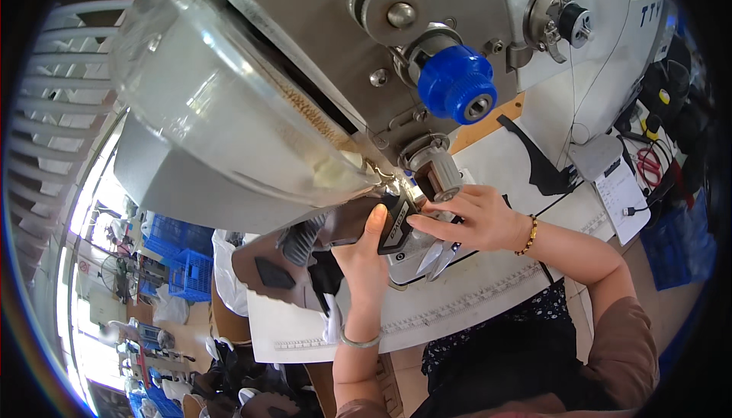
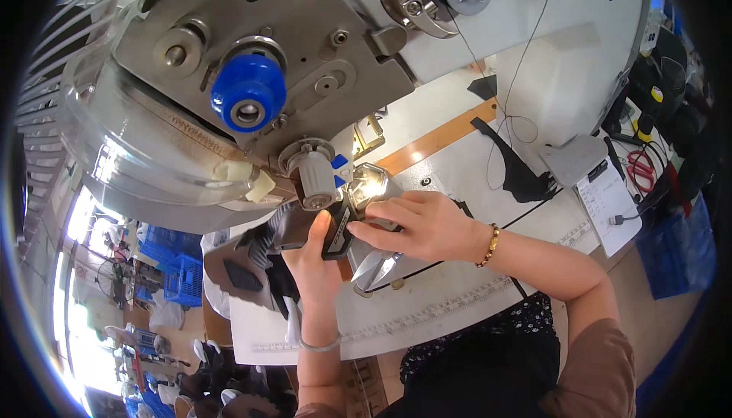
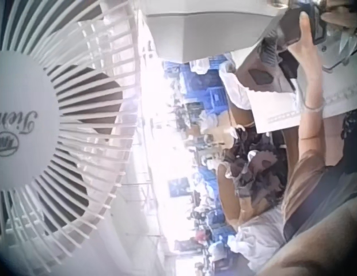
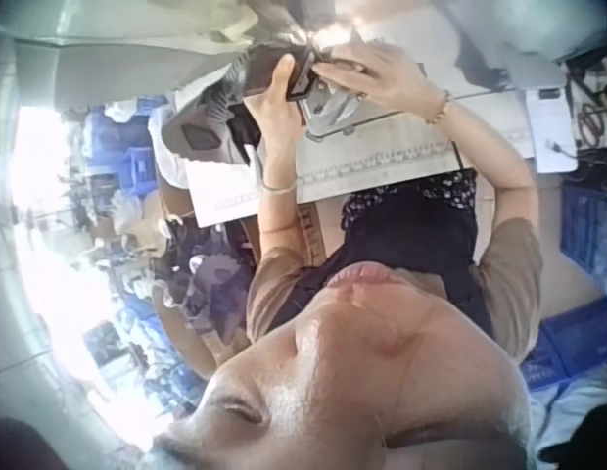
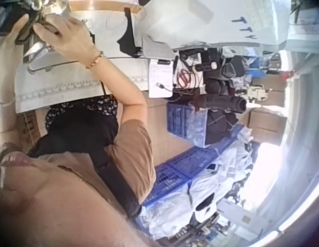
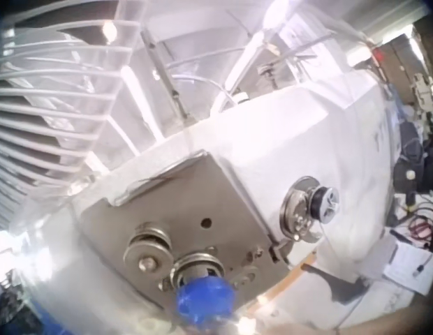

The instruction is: The person sews leather pieces of a boot upper using a sewing machine, trims the thread with snips, and continues stitching the boot components together.

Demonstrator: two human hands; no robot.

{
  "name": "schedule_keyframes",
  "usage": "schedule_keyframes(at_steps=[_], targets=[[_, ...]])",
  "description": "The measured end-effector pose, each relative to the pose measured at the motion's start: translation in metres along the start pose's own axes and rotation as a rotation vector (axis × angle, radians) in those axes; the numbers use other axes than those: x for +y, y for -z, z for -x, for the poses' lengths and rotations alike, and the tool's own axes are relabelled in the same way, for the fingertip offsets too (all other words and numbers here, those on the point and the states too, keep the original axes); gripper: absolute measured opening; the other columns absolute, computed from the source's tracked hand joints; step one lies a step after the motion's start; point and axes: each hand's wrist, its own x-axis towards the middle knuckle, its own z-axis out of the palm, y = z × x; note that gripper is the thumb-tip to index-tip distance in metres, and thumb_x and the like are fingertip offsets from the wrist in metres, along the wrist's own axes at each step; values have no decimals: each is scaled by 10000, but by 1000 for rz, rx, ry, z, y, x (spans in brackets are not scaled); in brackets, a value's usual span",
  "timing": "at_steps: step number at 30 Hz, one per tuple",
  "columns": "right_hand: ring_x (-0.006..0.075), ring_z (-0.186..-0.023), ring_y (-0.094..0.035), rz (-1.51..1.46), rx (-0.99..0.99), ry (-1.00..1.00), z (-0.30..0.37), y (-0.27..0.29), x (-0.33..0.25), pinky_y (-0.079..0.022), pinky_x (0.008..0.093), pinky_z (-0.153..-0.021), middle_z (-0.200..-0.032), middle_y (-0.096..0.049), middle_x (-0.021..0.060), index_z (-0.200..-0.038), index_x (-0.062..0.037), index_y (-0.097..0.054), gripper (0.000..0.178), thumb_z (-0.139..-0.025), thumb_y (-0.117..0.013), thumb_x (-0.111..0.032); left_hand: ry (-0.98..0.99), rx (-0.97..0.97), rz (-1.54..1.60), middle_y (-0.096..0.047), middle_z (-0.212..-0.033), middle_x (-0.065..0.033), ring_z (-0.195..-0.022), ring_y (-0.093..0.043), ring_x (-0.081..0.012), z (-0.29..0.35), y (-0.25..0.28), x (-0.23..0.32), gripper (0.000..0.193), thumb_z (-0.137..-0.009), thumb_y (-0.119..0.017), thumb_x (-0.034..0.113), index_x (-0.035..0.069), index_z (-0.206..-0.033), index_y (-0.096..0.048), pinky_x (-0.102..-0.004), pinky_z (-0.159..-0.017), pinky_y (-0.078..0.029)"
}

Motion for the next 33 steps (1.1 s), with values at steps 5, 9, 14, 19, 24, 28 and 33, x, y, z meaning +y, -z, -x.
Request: schedule_keyframes(at_steps=[5,9,14,19,24,28,33], targets=[[84,-648,-554,-24,76,23,2,-5,6,-444,204,-509,-883,-499,-9,-1046,-169,-606,380,-671,-625,-113,-25,54,-113,-596,-945,-64,-837,-568,-122,4,-10,4,174,-828,-555,8,-40,-995,-554,-240,-756,-461],[81,-638,-539,-19,81,-11,1,-10,0,-441,207,-505,-857,-484,-15,-1053,-167,-609,372,-685,-628,-117,-37,3,-164,-589,-982,-81,-880,-562,-133,-4,6,-1,194,-827,-576,12,-55,-1007,-554,-254,-795,-449],[84,-618,-518,-17,71,-28,2,-8,-1,-442,212,-503,-814,-461,-24,-1063,-170,-615,396,-672,-640,-115,59,-16,19,-579,-1025,-94,-927,-549,-144,-8,2,1,223,-827,-593,15,-64,-1029,-544,-265,-841,-427],[91,-607,-503,-67,26,-102,0,-7,0,-448,224,-506,-764,-450,-32,-1081,-175,-614,456,-632,-665,-111,-13,-8,-22,-573,-1030,-74,-898,-578,-142,-11,5,-5,305,-807,-547,-38,-23,-1108,-499,-272,-794,-478],[185,-700,-579,-76,-21,-173,5,-8,-4,-504,285,-547,-938,-575,21,-1139,-210,-624,635,-522,-690,-73,3,-22,31,-572,-1031,-76,-900,-564,-137,-14,3,-3,260,-823,-569,-10,-33,-1077,-516,-265,-802,-459],[173,-659,-552,-6,-19,-193,3,-8,-6,-472,270,-523,-940,-577,10,-1154,-228,-616,629,-547,-676,-74,25,-35,48,-573,-1025,-74,-896,-552,-127,-17,3,-3,225,-837,-589,14,-44,-1046,-531,-259,-812,-444],[83,-624,-509,66,-7,-169,-3,-5,-7,-462,218,-520,-758,-456,-42,-1148,-183,-582,528,-631,-655,-103,-10,-18,13,-586,-1002,-71,-888,-571,-134,-21,6,-8,224,-826,-573,-8,-34,-1046,-539,-269,-796,-462]])
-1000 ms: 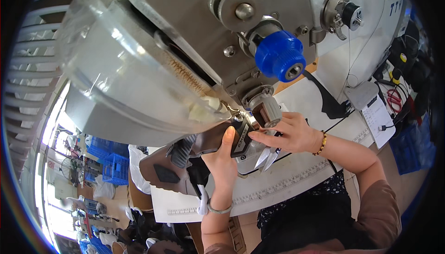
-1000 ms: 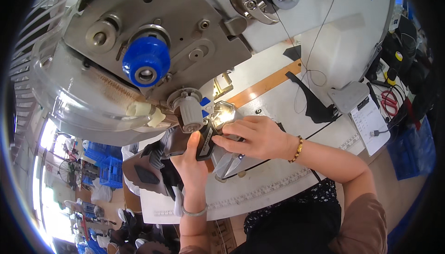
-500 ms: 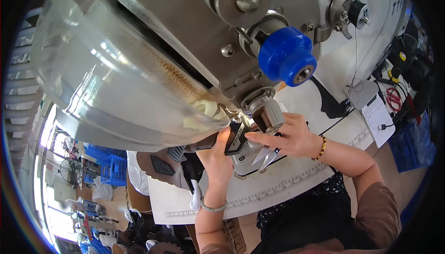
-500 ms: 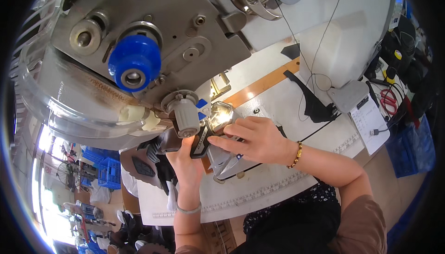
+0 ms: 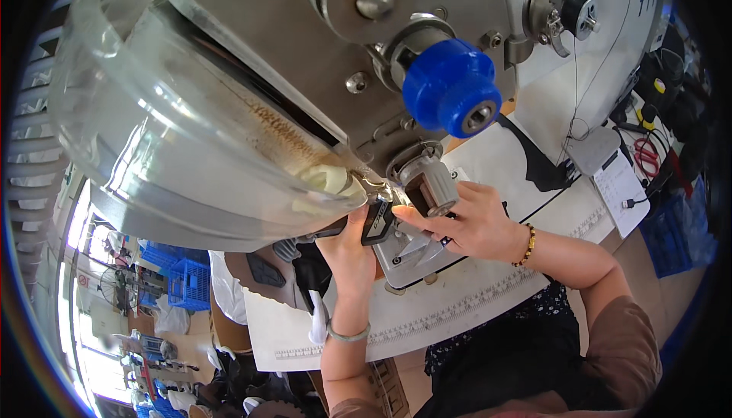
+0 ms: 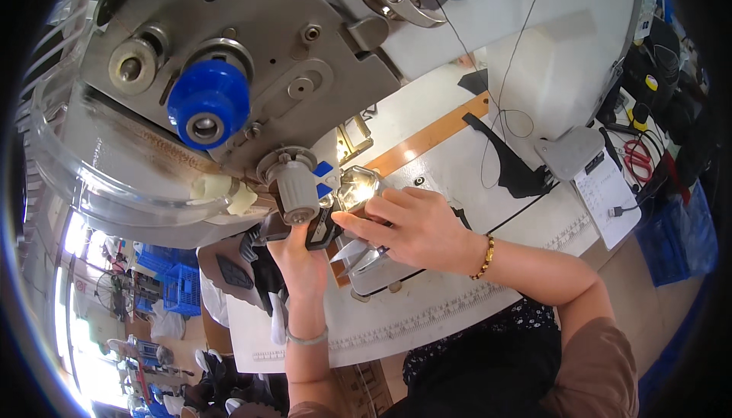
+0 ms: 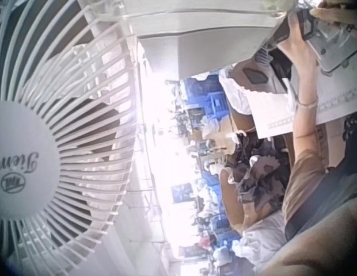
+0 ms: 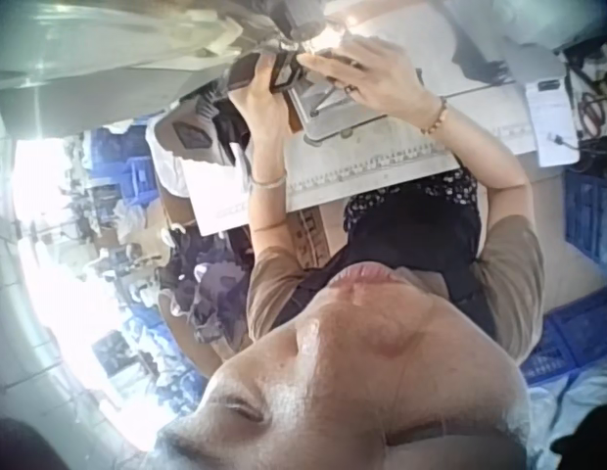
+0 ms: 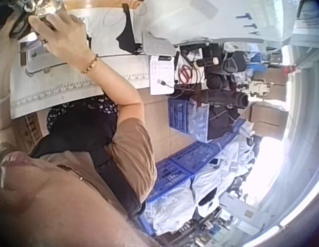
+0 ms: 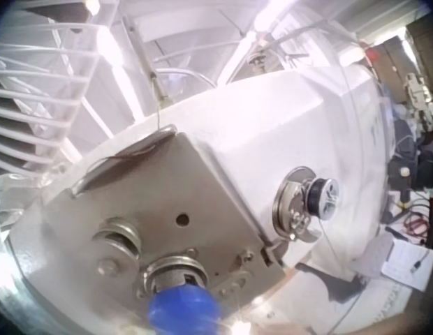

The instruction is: The person sews leather pieces of a boot upper using a sewing machine, trims the thread with snips, and continues stitching the boot components together.

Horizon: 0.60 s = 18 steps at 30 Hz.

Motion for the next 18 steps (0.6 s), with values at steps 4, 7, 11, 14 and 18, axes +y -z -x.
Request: schedule_keyframes(at_steps=[4,7,11,14,18], targets=[[82,-624,-520,14,-38,-8,-1,3,-1,-467,219,-519,-778,-465,-46,-1161,-182,-573,522,-650,-653,-115,6,-6,-10,-582,-1009,-77,-883,-587,-146,-5,4,-3,279,-812,-533,-47,-19,-1089,-518,-281,-787,-478],[89,-610,-530,-12,-16,-7,4,5,-2,-472,232,-525,-761,-477,-35,-1153,-179,-573,500,-663,-651,-118,15,-18,120,-588,-1026,-78,-914,-566,-137,-9,2,-3,224,-810,-584,-52,-45,-1032,-551,-275,-832,-448],[120,-600,-546,-137,-101,-77,27,18,-4,-466,251,-517,-733,-496,-11,-1072,-147,-586,408,-670,-653,-122,62,2,236,-583,-1033,-77,-934,-565,-146,-12,3,-5,260,-807,-571,-77,-38,-1061,-529,-275,-844,-444],[181,-607,-549,-173,-386,-283,57,39,-3,-452,310,-528,-778,-549,32,-944,-109,-584,298,-667,-690,-135,70,2,205,-577,-1036,-73,-946,-562,-148,-12,10,-10,281,-812,-563,-83,-26,-1082,-513,-276,-855,-444],[244,-693,-561,-3,-568,-464,95,55,7,-462,338,-640,-788,-547,65,-947,-85,-550,345,-684,-714,-237,72,23,160,-586,-1010,-75,-906,-574,-147,-11,11,-13,232,-823,-577,-42,-25,-1050,-533,-276,-810,-461]])
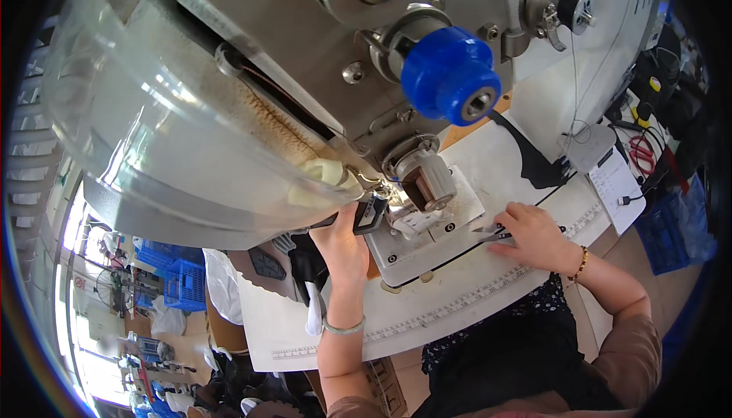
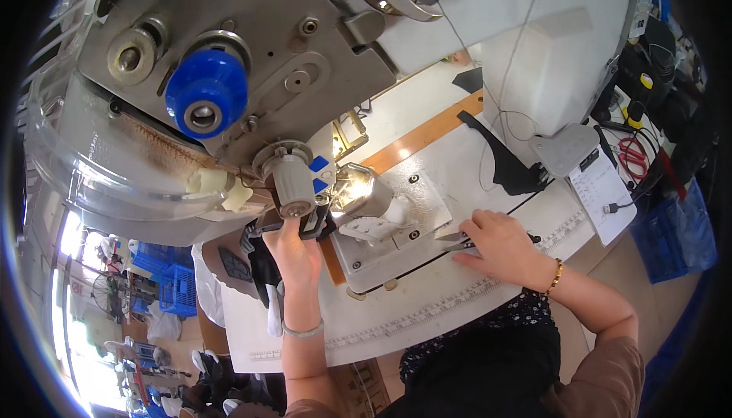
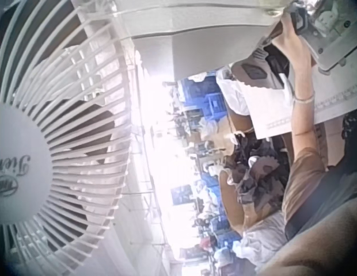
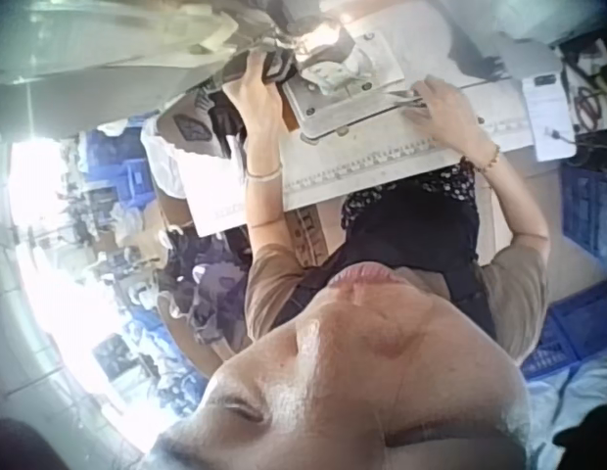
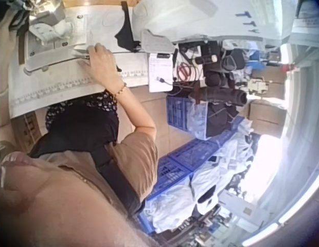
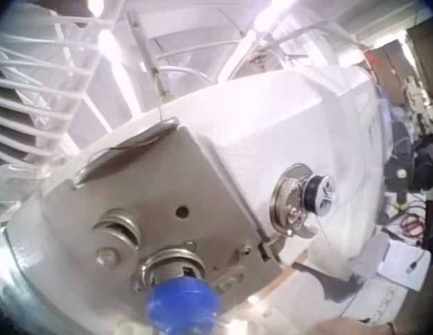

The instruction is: The person sews leather pieces of a boot upper using a sewing machine, trims the thread with snips, and continues stitching the boot components together.

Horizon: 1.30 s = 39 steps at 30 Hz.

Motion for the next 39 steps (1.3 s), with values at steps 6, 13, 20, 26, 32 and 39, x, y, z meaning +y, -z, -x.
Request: schedule_keyframes(at_steps=[6,13,20,26,32,39], targets=[[264,-771,-563,-137,120,168,-18,-3,-13,-462,344,-703,-843,-559,91,-981,-60,-562,351,-749,-674,-299,43,62,-55,-609,-827,-53,-602,-575,-119,10,-10,8,218,-836,-626,120,-12,-994,-555,-248,-450,-414],[268,-528,-574,-790,83,104,-80,-7,-87,-449,360,-471,-671,-591,112,-846,-25,-619,273,-903,-497,-263,-97,282,-81,-589,-772,6,-531,-490,-32,29,-38,1,160,-843,-624,143,29,-946,-579,-174,-384,-316],[275,-543,-581,-708,233,97,-90,-33,-90,-455,353,-484,-606,-580,105,-810,-60,-626,288,-927,-452,-257,-132,287,-62,-586,-856,2,-641,-514,-41,30,-34,-6,180,-840,-630,107,12,-979,-567,-183,-484,-384],[273,-553,-587,-610,253,151,-89,-28,-90,-456,353,-483,-630,-596,100,-796,-61,-614,292,-925,-457,-271,-55,299,-13,-579,-864,-3,-653,-521,-59,32,-36,1,188,-832,-641,118,16,-966,-559,-211,-530,-402],[218,-529,-545,-766,161,115,-95,-23,-107,-420,313,-514,-603,-557,122,-732,-12,-550,357,-942,-455,-285,-27,419,-93,-484,-742,15,-656,-429,-51,71,-16,-7,154,-876,-567,160,17,-927,-540,-228,-577,-363],[61,-901,-526,-1720,-282,-457,-118,-81,-128,-426,224,-792,-956,-579,-46,-993,-63,-617,287,-894,-565,-327,-821,-205,-1047,-494,-696,-54,-598,-455,-163,183,-20,64,114,-845,-464,27,16,-809,-571,-264,-538,-377]])
